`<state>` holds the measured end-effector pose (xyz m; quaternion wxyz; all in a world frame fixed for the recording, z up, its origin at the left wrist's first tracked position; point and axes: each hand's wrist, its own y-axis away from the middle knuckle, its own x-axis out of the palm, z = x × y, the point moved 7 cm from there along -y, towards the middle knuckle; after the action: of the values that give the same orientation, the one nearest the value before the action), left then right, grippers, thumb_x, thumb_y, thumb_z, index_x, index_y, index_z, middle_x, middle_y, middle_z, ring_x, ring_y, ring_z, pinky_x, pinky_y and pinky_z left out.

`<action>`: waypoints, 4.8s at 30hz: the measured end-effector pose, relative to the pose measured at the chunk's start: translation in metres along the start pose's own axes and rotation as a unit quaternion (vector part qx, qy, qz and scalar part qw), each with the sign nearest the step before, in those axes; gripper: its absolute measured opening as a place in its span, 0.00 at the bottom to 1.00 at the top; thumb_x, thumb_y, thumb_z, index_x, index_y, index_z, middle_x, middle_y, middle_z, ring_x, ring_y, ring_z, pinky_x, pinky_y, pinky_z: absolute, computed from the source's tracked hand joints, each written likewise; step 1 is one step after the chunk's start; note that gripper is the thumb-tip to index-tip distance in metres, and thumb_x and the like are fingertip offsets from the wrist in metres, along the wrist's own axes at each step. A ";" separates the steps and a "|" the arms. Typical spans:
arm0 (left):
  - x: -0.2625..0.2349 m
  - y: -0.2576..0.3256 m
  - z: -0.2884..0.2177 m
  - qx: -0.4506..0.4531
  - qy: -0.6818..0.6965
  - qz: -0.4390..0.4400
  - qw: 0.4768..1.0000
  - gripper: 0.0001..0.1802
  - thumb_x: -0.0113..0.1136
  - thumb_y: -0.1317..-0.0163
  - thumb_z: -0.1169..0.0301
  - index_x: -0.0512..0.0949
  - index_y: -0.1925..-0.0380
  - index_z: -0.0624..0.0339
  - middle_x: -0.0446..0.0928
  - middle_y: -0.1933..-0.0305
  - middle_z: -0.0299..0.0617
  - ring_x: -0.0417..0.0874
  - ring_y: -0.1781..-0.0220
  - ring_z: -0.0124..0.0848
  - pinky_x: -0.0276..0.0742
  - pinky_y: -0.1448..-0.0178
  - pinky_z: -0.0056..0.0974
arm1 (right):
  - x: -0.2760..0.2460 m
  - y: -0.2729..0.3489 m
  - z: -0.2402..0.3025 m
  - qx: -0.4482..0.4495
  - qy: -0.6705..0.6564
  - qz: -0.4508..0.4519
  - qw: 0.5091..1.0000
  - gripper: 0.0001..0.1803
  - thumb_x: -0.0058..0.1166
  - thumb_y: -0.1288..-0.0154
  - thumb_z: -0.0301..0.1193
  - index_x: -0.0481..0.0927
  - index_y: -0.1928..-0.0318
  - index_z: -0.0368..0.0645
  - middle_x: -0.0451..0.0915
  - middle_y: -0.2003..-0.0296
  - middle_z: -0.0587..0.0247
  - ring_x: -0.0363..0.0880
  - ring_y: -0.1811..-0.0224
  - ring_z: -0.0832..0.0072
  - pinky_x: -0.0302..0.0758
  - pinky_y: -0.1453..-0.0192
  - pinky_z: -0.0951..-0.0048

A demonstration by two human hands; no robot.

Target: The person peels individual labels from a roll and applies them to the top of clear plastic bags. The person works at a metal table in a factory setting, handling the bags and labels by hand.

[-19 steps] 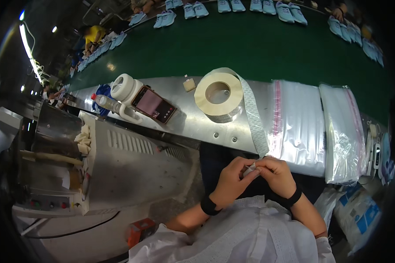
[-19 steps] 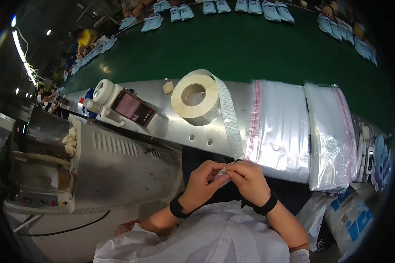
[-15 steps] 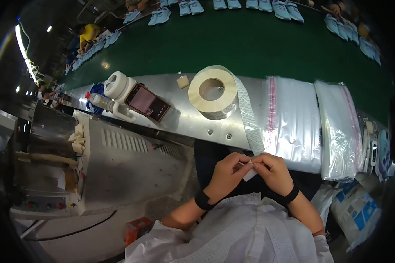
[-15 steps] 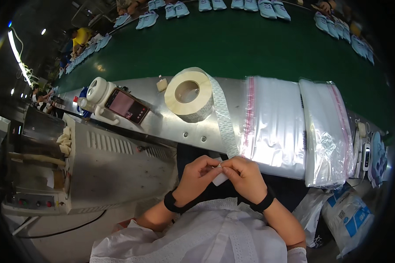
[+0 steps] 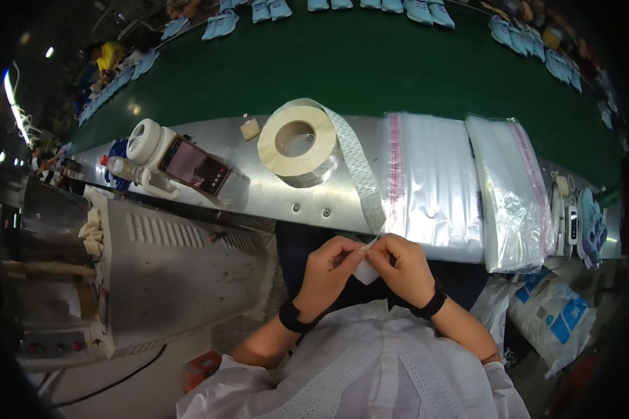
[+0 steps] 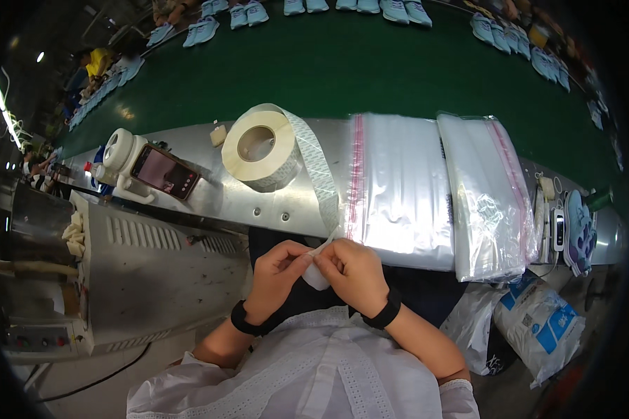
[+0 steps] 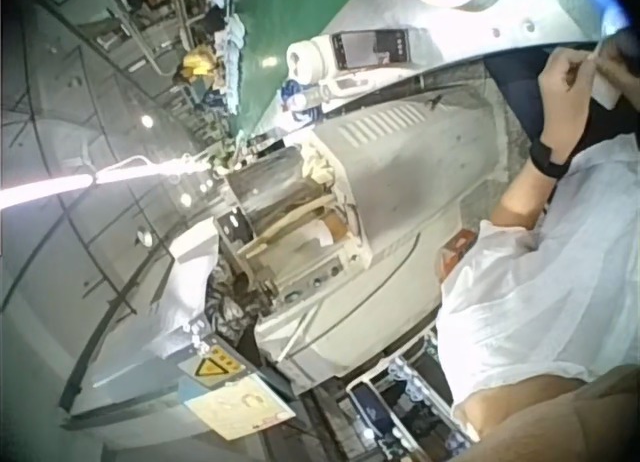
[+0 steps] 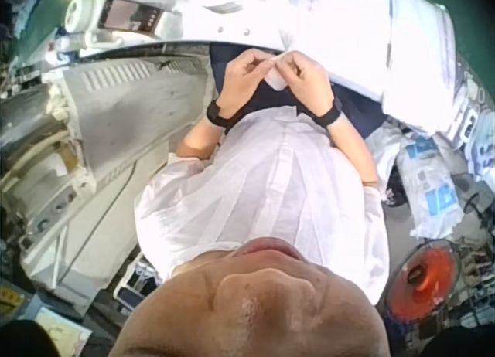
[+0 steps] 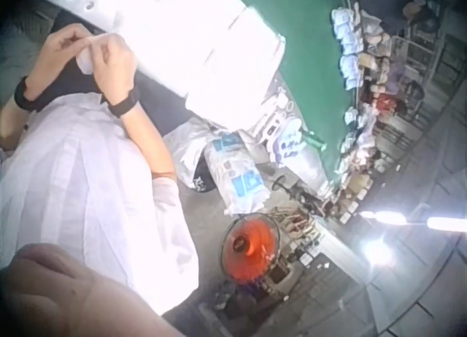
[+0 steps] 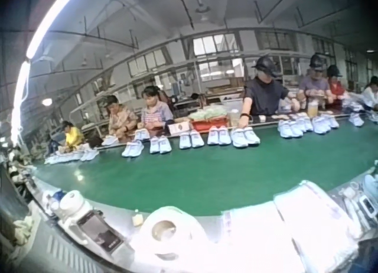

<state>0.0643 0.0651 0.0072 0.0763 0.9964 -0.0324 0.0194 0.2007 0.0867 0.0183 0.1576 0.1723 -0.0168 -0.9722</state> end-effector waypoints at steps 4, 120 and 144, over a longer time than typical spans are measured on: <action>-0.015 -0.006 -0.004 -0.025 0.069 -0.050 0.996 0.04 0.55 0.40 0.77 0.76 0.66 0.67 0.76 0.66 0.34 0.73 0.66 0.17 0.69 0.59 0.23 | -0.004 0.007 -0.006 -0.038 0.044 -0.012 0.998 0.06 0.56 0.45 0.26 0.75 0.74 0.38 0.73 0.80 0.62 0.70 0.80 0.74 0.66 0.75 0.74; -0.019 0.011 0.009 0.025 0.014 -0.030 0.999 0.19 0.54 0.42 0.81 0.68 0.49 0.65 0.68 0.61 0.36 0.73 0.61 0.21 0.72 0.56 0.26 | 0.015 0.001 0.001 -0.039 -0.041 0.168 0.984 0.09 0.51 0.39 0.30 0.71 0.70 0.36 0.71 0.77 0.53 0.69 0.77 0.63 0.66 0.71 0.69; -0.022 0.015 -0.002 -0.004 -0.154 -0.030 0.988 0.07 0.58 0.41 0.73 0.77 0.64 0.64 0.73 0.68 0.36 0.73 0.67 0.19 0.69 0.65 0.24 | 0.034 -0.003 -0.002 -0.058 -0.077 0.096 0.991 0.02 0.55 0.44 0.21 0.76 0.68 0.37 0.75 0.76 0.63 0.72 0.76 0.79 0.67 0.72 0.79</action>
<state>0.0415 0.0517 0.0103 0.0748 0.9877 -0.0140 -0.1363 0.1698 0.0790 0.0048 0.2580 0.0853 0.0107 -0.9623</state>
